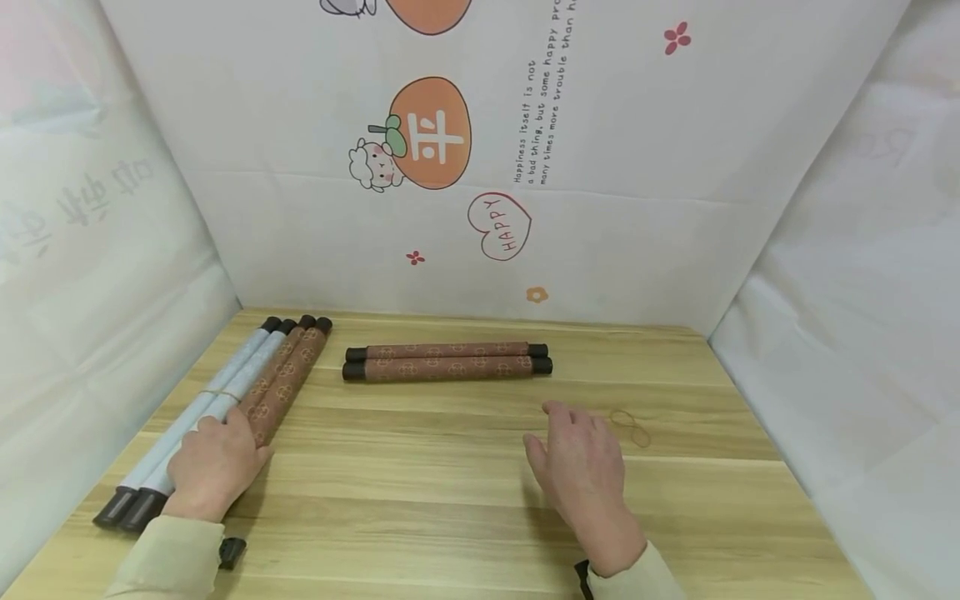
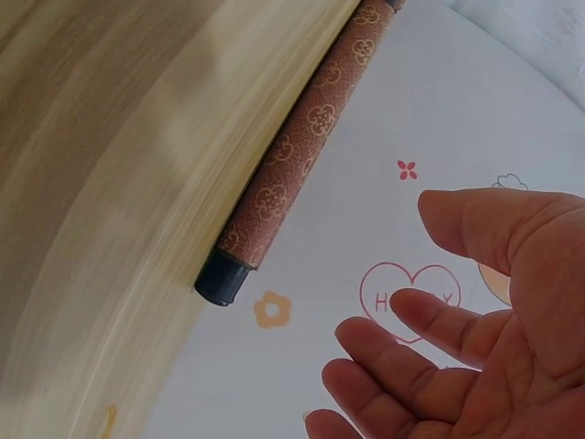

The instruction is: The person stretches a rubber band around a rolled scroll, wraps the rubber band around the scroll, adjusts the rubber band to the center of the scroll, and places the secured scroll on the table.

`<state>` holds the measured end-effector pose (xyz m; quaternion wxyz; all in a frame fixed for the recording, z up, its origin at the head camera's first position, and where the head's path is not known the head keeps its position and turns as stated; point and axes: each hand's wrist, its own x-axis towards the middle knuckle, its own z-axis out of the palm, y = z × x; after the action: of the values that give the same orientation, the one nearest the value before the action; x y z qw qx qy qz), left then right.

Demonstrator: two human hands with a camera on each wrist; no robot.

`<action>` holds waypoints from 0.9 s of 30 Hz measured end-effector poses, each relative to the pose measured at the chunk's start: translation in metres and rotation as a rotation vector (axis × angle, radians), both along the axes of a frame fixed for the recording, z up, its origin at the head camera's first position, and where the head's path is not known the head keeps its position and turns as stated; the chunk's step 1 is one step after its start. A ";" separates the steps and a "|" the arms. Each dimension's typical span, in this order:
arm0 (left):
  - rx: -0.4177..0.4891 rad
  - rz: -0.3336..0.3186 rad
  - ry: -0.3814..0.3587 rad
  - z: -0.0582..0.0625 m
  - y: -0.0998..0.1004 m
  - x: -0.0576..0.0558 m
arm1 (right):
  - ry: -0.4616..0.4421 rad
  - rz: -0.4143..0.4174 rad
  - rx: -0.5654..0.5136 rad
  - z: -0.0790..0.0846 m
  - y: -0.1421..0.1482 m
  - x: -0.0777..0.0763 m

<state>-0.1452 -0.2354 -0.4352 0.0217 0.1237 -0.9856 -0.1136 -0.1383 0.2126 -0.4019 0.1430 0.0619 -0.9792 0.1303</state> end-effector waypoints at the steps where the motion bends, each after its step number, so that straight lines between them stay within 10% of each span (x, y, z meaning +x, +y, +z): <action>1: 0.000 0.000 0.006 0.000 0.000 0.001 | 0.005 0.002 0.002 0.000 0.000 0.000; 13: -0.026 -0.062 0.040 0.006 0.005 0.008 | -0.043 -0.007 0.006 0.000 0.004 -0.002; 27: -0.132 -0.376 0.279 0.016 0.069 0.017 | -0.227 -0.058 0.041 0.002 0.038 -0.028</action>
<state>-0.1278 -0.1665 -0.4193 0.1441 -0.0805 -0.9840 -0.0669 -0.1659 0.2509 -0.3995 0.0336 0.0212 -0.9929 0.1124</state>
